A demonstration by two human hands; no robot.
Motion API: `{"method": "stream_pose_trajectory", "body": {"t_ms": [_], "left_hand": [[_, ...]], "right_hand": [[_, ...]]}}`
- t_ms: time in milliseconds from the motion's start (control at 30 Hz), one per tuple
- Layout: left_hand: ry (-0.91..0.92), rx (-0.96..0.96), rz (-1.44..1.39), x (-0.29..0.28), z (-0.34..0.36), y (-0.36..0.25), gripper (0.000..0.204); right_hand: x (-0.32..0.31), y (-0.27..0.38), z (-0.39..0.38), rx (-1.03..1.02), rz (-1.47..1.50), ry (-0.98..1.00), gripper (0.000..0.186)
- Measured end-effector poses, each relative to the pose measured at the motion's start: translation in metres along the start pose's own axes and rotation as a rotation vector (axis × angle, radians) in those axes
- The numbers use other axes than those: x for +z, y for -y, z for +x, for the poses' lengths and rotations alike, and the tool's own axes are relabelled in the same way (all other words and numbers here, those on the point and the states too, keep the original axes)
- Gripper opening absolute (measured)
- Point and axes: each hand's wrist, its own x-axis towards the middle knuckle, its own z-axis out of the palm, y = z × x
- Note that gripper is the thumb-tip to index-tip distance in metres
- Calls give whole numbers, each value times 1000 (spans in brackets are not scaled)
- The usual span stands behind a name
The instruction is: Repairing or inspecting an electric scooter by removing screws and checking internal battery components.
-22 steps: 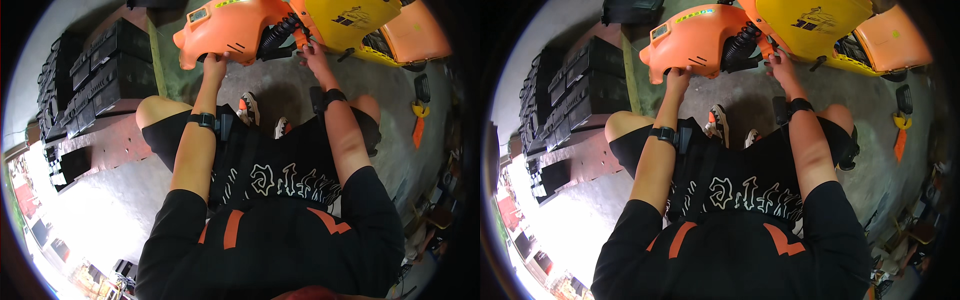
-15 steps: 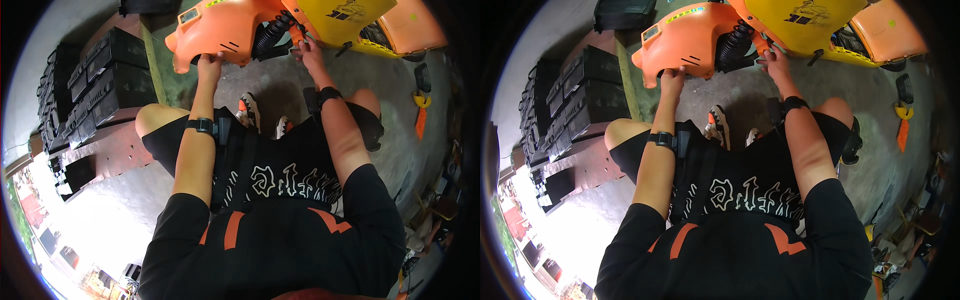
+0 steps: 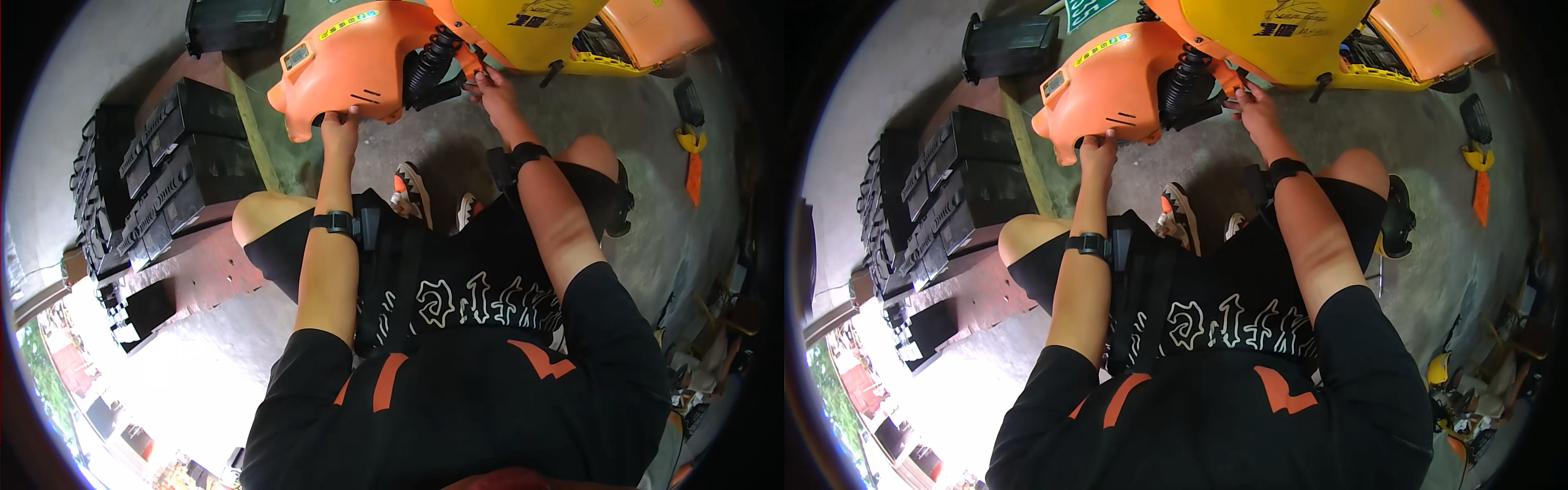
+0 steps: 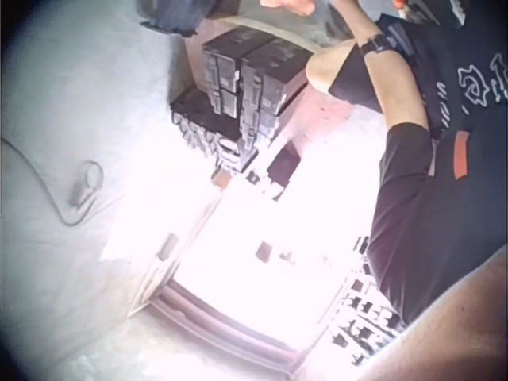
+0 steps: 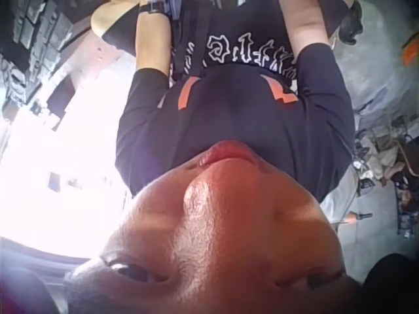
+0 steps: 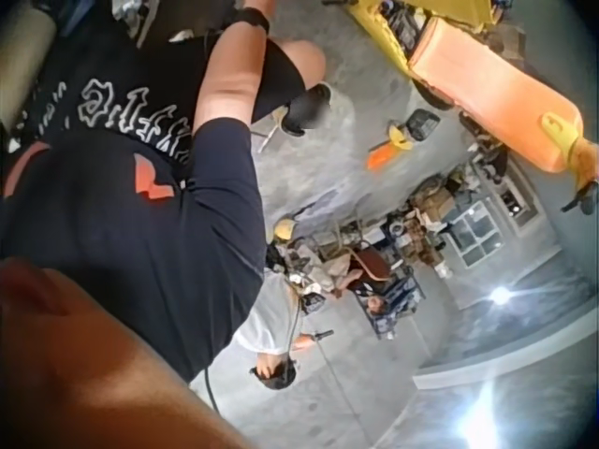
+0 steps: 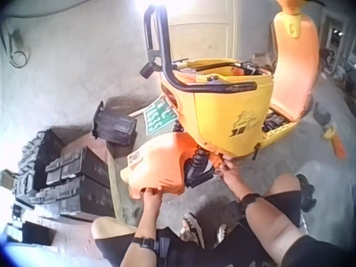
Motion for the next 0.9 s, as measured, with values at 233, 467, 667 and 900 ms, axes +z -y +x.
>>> {"method": "stream_pose_trajectory", "body": {"t_ms": [233,467,667,900], "left_hand": [[-11,-107,-21,5,-5,-10,25],[20,104,273,2,-6,-14,38],[99,159,387,-4,-1,-2,44],[112,107,434,6,-7,-13,42]], "right_hand": [[-3,8,-4,74,16,-17,37],[9,9,-4,121,-6,-227,28],[20,-2,-1,-86,-306,-329,25],[15,-7,4,-71,-353,-328,29]]}}
